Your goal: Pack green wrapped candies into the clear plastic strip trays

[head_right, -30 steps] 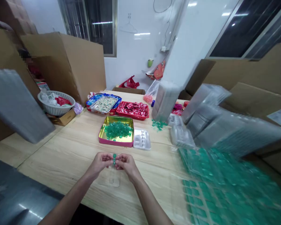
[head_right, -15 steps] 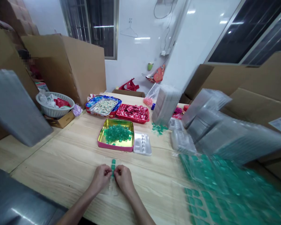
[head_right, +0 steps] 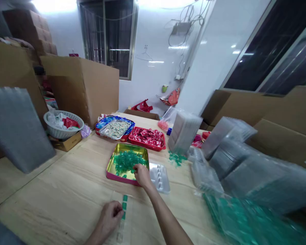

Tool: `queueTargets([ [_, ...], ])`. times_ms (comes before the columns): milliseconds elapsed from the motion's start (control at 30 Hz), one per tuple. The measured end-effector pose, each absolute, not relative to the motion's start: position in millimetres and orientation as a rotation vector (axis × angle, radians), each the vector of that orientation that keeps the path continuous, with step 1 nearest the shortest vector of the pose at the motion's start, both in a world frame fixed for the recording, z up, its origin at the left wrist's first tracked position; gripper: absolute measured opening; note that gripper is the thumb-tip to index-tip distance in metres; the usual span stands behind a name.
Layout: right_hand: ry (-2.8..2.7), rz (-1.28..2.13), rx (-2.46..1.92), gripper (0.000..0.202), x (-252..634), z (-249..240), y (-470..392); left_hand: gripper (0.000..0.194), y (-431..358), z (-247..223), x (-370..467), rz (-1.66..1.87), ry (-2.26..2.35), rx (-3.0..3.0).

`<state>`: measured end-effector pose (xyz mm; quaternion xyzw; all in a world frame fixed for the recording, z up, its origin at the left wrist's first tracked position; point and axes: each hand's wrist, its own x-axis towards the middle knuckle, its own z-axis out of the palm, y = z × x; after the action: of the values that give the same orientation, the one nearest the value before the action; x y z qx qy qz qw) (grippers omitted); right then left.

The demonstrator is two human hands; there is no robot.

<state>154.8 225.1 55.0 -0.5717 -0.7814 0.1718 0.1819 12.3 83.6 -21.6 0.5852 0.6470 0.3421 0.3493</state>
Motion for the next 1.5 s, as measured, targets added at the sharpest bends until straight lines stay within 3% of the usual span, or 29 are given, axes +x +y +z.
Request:
queueTargets([
  [233, -2.185, 0.458, -1.809, 0.014, 141, 29, 261, 0.011, 92, -34, 7, 0.870, 1.559, 1.469],
  [433, -2.029, 0.663, -1.767, 0.016, 149, 34, 261, 0.012, 100, -20, 0, 1.065, 1.529, 1.328],
  [633, -1.436, 1.555, -1.036, 0.029, 155, 53, 188, 0.024, 109, 37, 5, 1.316, 1.255, 0.958],
  [733, -1.282, 1.708, -0.921, 0.032, 152, 58, 144, 0.025, 101, 53, 9, 1.340, 1.088, 0.873],
  [1100, -1.128, 1.873, -0.927, 0.024, 152, 49, 85, 0.023, 68, 48, 1, 1.011, 0.884, 0.675],
  [1267, -1.191, 1.850, -1.025, 0.023, 154, 40, 80, 0.024, 70, 37, 0, 1.007, 1.098, 0.846],
  [1500, -1.439, 1.537, -1.375, 0.008, 143, 1, 74, 0.006, 68, 3, 1, 0.917, 1.456, 1.228],
])
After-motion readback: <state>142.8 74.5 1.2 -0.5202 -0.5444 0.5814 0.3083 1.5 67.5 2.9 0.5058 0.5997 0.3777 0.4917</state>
